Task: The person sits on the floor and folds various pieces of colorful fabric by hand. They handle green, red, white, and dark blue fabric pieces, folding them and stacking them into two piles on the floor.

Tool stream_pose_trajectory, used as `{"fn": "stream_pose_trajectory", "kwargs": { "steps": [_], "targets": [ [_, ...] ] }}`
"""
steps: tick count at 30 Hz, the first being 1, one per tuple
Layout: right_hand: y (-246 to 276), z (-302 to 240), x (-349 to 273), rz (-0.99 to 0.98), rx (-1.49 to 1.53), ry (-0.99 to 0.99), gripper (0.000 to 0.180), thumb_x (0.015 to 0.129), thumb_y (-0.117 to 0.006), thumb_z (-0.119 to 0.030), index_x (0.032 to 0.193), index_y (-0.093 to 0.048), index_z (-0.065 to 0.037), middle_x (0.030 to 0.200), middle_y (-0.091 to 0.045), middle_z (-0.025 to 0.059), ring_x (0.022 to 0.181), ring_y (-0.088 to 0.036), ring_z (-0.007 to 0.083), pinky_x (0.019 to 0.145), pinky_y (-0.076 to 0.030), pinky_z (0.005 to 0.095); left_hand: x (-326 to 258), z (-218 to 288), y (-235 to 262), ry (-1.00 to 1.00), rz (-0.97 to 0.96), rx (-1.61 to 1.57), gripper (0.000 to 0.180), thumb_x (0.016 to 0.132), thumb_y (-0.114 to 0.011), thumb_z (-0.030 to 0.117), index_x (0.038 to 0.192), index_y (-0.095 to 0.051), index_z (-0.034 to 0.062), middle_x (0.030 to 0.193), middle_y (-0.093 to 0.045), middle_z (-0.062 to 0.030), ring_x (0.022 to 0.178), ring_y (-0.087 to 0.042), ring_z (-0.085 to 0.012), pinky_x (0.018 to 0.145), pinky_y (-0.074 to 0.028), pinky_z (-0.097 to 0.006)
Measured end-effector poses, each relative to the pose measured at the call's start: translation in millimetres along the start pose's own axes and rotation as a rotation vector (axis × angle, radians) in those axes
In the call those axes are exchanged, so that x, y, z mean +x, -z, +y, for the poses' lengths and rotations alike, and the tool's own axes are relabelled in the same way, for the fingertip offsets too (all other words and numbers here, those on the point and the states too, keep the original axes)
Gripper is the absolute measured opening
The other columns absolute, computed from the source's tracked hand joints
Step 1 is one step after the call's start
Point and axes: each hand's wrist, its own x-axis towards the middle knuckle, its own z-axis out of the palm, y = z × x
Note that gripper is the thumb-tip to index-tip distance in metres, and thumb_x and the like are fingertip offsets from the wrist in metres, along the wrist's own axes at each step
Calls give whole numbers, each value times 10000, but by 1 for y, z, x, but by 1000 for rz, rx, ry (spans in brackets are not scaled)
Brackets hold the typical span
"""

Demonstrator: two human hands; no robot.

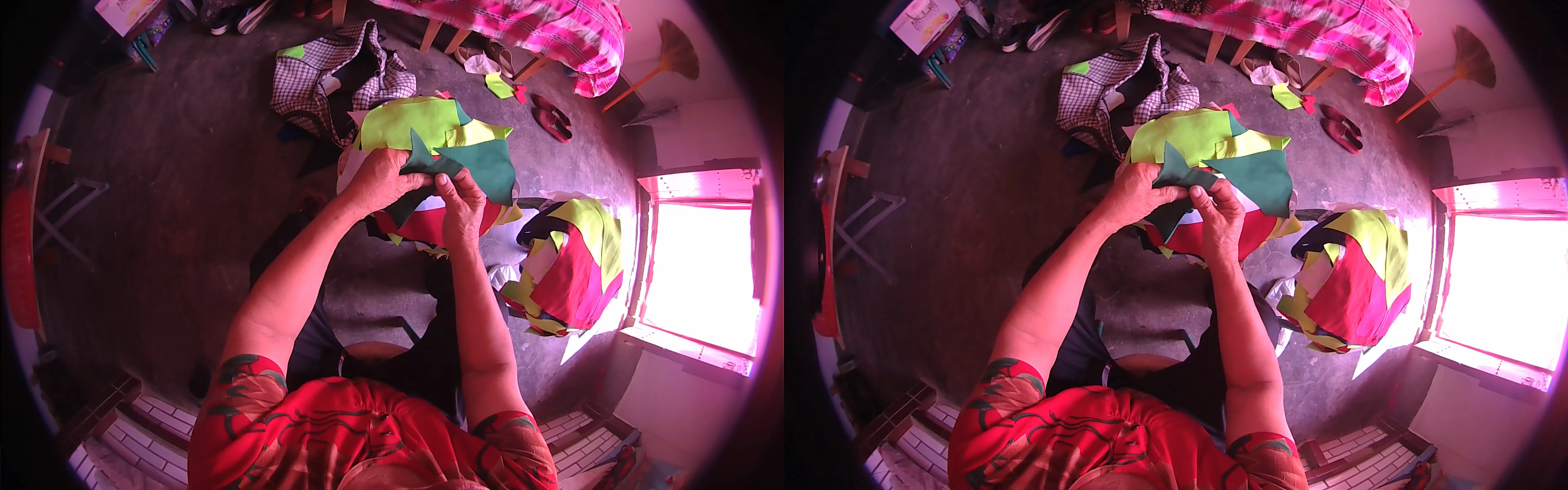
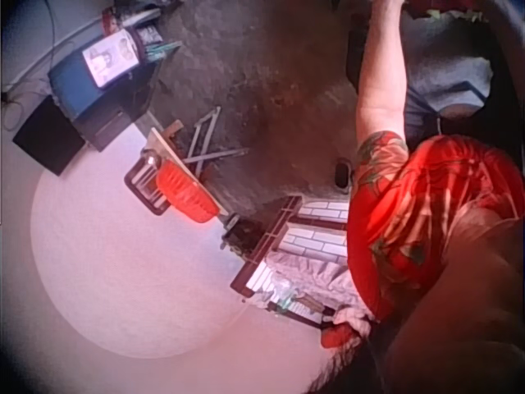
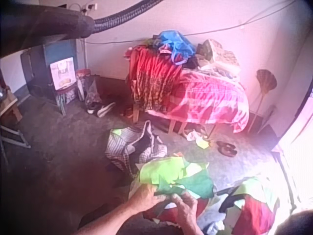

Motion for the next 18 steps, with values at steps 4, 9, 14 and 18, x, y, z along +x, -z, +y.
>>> {"fn": "stream_pose_trajectory", "kwargs": {
  "steps": [4, 9, 14, 18],
  "targets": [
    [-6, -5, -1, 48, 110, -22, 94, 855, -646, -87, 932, -625, -37, 862, -632, -15, 773, -539, 59, 733, -423, 208, 0, -1, 2, -34, -25, 42, 256, 819, -651, 140, 1034, -602, 10, 918, -642, -144, 853, -618, -278, 761, -470, -356],
    [3, -6, 2, 23, 172, -23, 99, 870, -629, -98, 945, -622, -34, 873, -638, -9, 782, -553, 65, 729, -433, 209, 1, -10, -2, -4, 26, -1, 213, 828, -641, 165, 1009, -639, 53, 888, -652, -99, 849, -627, -262, 749, -481, -362],
    [-5, -16, -4, -115, 69, -2, 113, 866, -632, -89, 959, -620, -24, 877, -642, 1, 805, -565, 72, 752, -454, 230, -1, -12, -5, -7, 73, -51, 213, 845, -619, 134, 1046, -639, 68, 875, -661, -83, 817, -631, -194, 758, -480, -328],
    [-6, -14, -7, -102, 2, 30, 126, 864, -635, -83, 975, -621, -25, 873, -644, 3, 798, -573, 75, 751, -466, 236, 0, -4, 0, 172, -164, -79, 252, 860, -602, 114, 1108, -618, 71, 931, -668, -70, 845, -606, -126, 778, -476, -297]
  ]
}}
